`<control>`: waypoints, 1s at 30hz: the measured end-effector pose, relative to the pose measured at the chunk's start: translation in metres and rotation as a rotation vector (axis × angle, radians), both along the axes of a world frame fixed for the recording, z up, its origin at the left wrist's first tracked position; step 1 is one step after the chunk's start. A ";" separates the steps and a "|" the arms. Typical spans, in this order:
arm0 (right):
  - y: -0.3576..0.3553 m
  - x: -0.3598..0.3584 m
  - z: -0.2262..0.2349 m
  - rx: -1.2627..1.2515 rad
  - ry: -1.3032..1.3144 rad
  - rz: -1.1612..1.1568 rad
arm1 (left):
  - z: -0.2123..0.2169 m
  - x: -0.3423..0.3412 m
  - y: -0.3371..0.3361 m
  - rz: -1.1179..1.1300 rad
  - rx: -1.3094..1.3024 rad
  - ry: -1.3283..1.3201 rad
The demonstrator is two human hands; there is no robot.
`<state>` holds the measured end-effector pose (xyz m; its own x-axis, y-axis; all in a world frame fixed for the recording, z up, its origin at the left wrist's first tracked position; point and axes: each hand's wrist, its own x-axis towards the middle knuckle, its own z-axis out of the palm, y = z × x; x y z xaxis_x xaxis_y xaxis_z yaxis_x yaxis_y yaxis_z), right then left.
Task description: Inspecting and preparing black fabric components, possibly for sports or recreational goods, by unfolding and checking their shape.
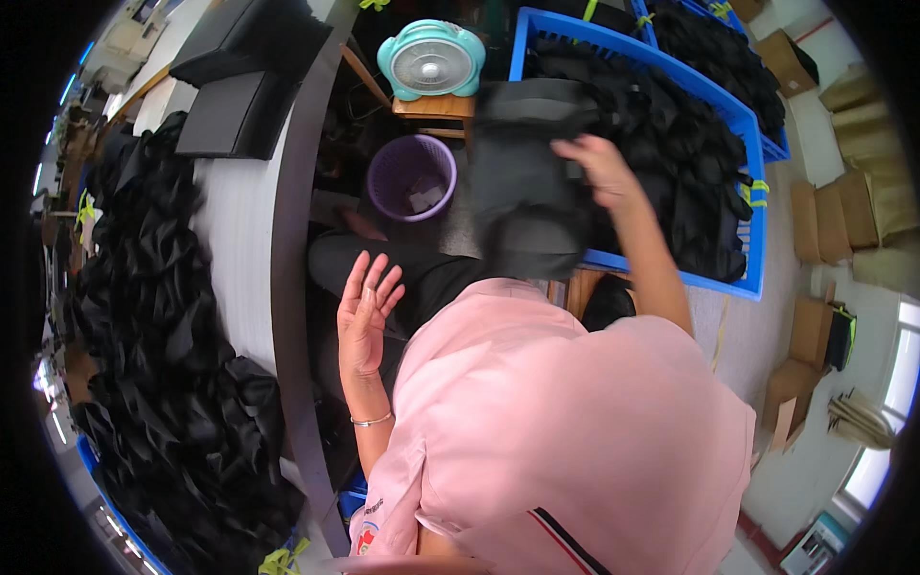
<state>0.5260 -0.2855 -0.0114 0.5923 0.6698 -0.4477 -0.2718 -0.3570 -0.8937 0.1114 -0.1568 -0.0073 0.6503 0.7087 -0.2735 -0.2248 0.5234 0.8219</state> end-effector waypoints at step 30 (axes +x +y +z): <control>0.280 -0.246 0.033 0.645 -1.139 0.826 | -0.029 -0.064 0.028 0.306 -0.035 0.187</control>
